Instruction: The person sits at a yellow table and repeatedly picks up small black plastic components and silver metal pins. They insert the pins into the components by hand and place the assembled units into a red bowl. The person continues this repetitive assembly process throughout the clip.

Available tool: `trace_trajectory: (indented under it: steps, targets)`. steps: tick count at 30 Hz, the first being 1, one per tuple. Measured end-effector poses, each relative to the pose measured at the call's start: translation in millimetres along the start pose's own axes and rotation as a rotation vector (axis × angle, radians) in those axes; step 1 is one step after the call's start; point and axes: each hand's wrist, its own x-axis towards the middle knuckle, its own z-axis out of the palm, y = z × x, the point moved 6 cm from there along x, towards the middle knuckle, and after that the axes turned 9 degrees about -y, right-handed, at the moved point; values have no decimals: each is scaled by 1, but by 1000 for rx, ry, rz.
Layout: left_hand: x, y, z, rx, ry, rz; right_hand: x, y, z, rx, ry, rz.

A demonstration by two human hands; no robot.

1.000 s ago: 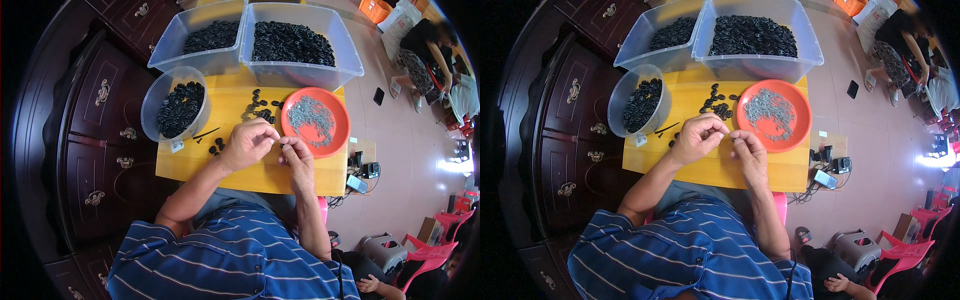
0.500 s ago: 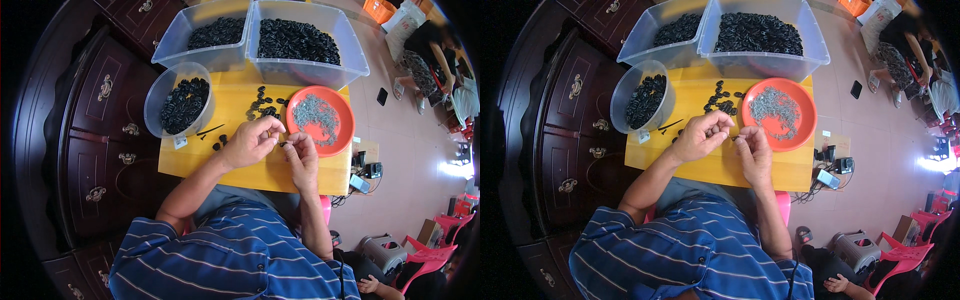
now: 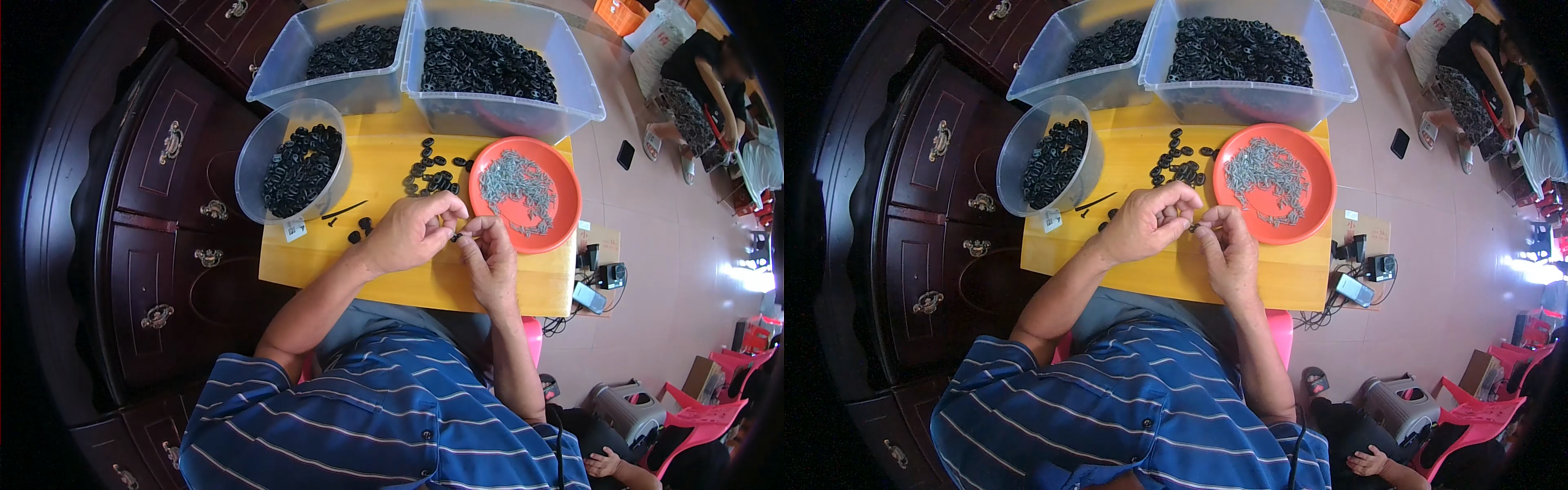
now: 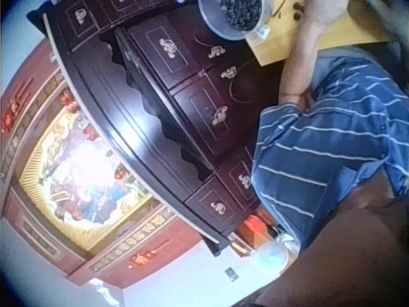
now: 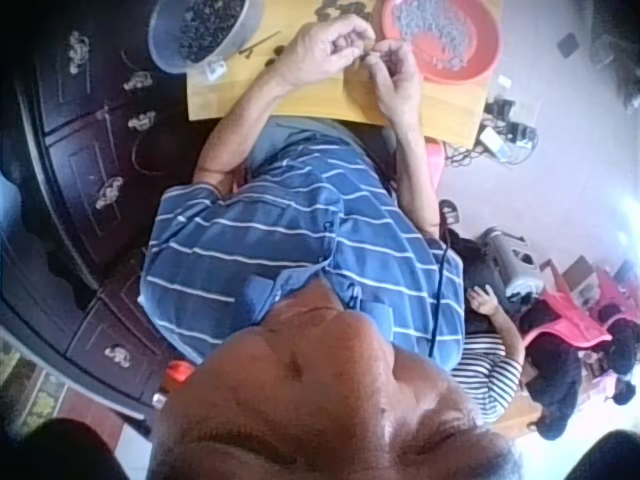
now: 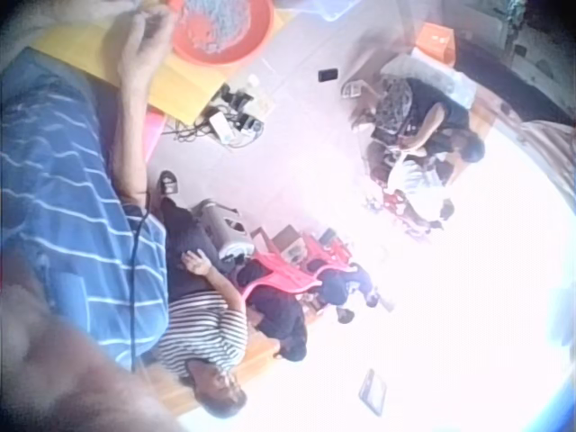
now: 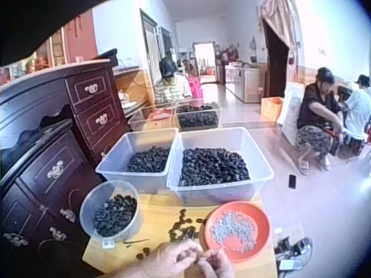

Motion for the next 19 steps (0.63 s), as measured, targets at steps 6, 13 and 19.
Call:
trace_trajectory:
  steps: [6,13,19]
  targets:
    - [1,5,2,76,-30,-8,-1,0,-2,-136,24,-42]
    - [-2,6,3,164,-46,-1,-2,-1,6,-243,15,-60]
    - [-6,3,0,164,12,48,-2,9,6,-102,18,-46]
